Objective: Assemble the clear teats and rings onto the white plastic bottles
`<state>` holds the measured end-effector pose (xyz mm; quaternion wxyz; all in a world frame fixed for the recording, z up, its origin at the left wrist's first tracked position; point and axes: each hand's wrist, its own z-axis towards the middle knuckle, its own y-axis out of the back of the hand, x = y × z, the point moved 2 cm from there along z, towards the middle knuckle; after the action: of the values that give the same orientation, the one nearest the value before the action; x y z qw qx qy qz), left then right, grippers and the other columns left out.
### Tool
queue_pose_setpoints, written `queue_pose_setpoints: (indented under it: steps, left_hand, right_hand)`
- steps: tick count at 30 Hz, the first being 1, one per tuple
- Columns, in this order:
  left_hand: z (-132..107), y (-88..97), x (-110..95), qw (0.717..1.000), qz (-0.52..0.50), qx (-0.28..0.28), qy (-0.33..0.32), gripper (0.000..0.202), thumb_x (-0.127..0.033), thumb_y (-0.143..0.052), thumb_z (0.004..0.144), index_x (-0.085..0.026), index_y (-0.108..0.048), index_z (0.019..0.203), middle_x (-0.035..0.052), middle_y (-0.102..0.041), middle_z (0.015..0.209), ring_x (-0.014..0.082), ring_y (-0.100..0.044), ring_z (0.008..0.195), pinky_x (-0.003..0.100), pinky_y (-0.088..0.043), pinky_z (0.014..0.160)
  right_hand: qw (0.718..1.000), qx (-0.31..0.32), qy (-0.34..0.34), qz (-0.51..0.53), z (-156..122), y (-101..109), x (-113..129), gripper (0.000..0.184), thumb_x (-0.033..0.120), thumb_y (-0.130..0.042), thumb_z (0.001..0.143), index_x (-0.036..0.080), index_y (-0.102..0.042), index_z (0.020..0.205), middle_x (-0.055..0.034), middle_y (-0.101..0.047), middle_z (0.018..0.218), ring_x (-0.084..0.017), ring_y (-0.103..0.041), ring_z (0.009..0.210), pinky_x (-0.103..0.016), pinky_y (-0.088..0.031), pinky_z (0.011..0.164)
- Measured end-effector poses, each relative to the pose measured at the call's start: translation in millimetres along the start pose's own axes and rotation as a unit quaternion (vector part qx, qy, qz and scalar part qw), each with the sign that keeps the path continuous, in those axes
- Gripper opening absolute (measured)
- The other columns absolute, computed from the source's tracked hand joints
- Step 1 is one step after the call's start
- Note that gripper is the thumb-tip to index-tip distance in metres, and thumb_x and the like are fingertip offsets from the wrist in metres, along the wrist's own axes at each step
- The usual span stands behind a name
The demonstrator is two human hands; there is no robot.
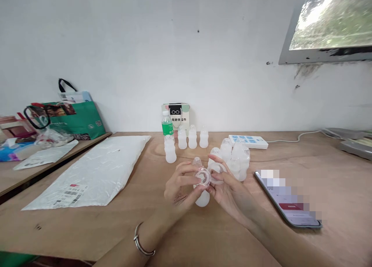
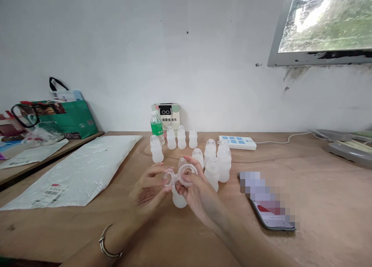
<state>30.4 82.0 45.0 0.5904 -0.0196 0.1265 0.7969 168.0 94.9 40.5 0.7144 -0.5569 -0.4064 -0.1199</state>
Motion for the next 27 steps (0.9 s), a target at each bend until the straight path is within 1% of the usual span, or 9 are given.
queue_pose_setpoints:
  steps: [3,5,9,12,14,17,20,23,27]
  left_hand:
    - [1,-2.8,0,0.999,0.031,-0.002,-0.042,0.015,-0.01,-0.063,0.078,-0.018,-0.056,0.088,0.0074,-0.068,0.093,0.0169,-0.066,0.086,0.039,-0.048,0.087]
    - [2,-3.6,1,0.997,0.059,0.005,-0.04,0.017,-0.008,-0.064,0.076,-0.018,-0.055,0.086,0.0071,-0.069,0.092,0.0168,-0.067,0.085,0.039,-0.046,0.088]
    - [3,-3.2,2,0.996,0.085,0.029,-0.007,0.014,-0.01,-0.064,0.077,-0.019,-0.056,0.085,0.0063,-0.07,0.091,0.0172,-0.067,0.083,0.041,-0.043,0.089]
    - [3,-3.2,1,0.996,0.088,0.015,-0.004,0.011,-0.014,-0.064,0.079,-0.02,-0.056,0.084,0.0053,-0.07,0.089,0.0176,-0.066,0.085,0.042,-0.041,0.09]
    - [2,-4.3,1,0.994,0.104,0.015,0.001,0.01,-0.014,-0.063,0.079,-0.02,-0.057,0.082,0.0041,-0.07,0.089,0.0178,-0.065,0.087,0.041,-0.04,0.091]
    - [1,-6.1,4,0.988,0.142,0.053,0.031,0.011,-0.011,-0.062,0.079,-0.022,-0.06,0.084,0.0032,-0.068,0.09,0.0188,-0.063,0.093,0.041,-0.041,0.09]
    - [1,-4.6,8,0.979,0.184,0.077,0.05,0.016,-0.01,-0.058,0.082,-0.023,-0.064,0.086,0.0067,-0.063,0.105,0.02,-0.059,0.098,0.041,-0.042,0.086]
    - [2,-1.8,9,0.969,0.229,0.087,0.019,0.02,-0.009,-0.054,0.083,-0.024,-0.065,0.09,0.0081,-0.059,0.112,0.0207,-0.056,0.1,0.043,-0.041,0.086]
    - [6,-0.8,3,0.959,0.261,0.108,-0.006,0.022,-0.01,-0.051,0.085,-0.024,-0.061,0.1,0.0094,-0.06,0.113,0.0215,-0.056,0.101,0.043,-0.04,0.085]
  right_hand:
    - [1.0,0.02,-0.009,0.011,0,-4,-1,0.016,0.02,-0.063,0.075,0.02,-0.063,0.091,0.0007,-0.059,0.081,-0.01,-0.052,0.071,-0.021,-0.043,0.065]
    - [0.999,0.025,-0.013,0.029,0,-5,-1,0.009,0.023,-0.061,0.077,0.017,-0.064,0.083,0.0005,-0.059,0.078,-0.009,-0.052,0.069,-0.02,-0.043,0.063]
    - [0.997,0.031,-0.017,0.064,1,-5,-1,0.019,0.031,-0.055,0.079,0.015,-0.067,0.082,-0.0015,-0.061,0.079,-0.011,-0.053,0.071,-0.021,-0.045,0.064]
    - [0.997,0.048,-0.022,0.064,1,-5,-1,0.017,0.029,-0.056,0.08,0.017,-0.068,0.082,-0.0022,-0.063,0.081,-0.012,-0.054,0.074,-0.022,-0.045,0.066]
    - [0.997,0.054,-0.015,0.051,1,-2,-2,0.017,0.03,-0.059,0.08,0.019,-0.069,0.088,-0.0018,-0.064,0.082,-0.011,-0.055,0.075,-0.022,-0.046,0.069]
    - [0.999,0.034,0.014,0.014,2,5,-4,0.022,0.03,-0.065,0.078,0.021,-0.068,0.098,-0.0018,-0.067,0.09,-0.011,-0.058,0.081,-0.024,-0.046,0.079]
    - [1.0,0.008,0.028,-0.005,4,12,-4,0.024,0.028,-0.071,0.074,0.023,-0.068,0.097,-0.0011,-0.068,0.095,-0.012,-0.061,0.089,-0.028,-0.046,0.089]
    - [1.0,-0.011,0.024,0.004,6,15,-4,0.016,0.028,-0.073,0.072,0.023,-0.069,0.087,-0.0003,-0.07,0.091,-0.013,-0.063,0.088,-0.031,-0.049,0.089]
    - [0.999,-0.039,0.014,0.01,9,17,-1,0.014,0.026,-0.075,0.069,0.019,-0.069,0.08,-0.0013,-0.071,0.09,-0.013,-0.066,0.083,-0.028,-0.054,0.083]
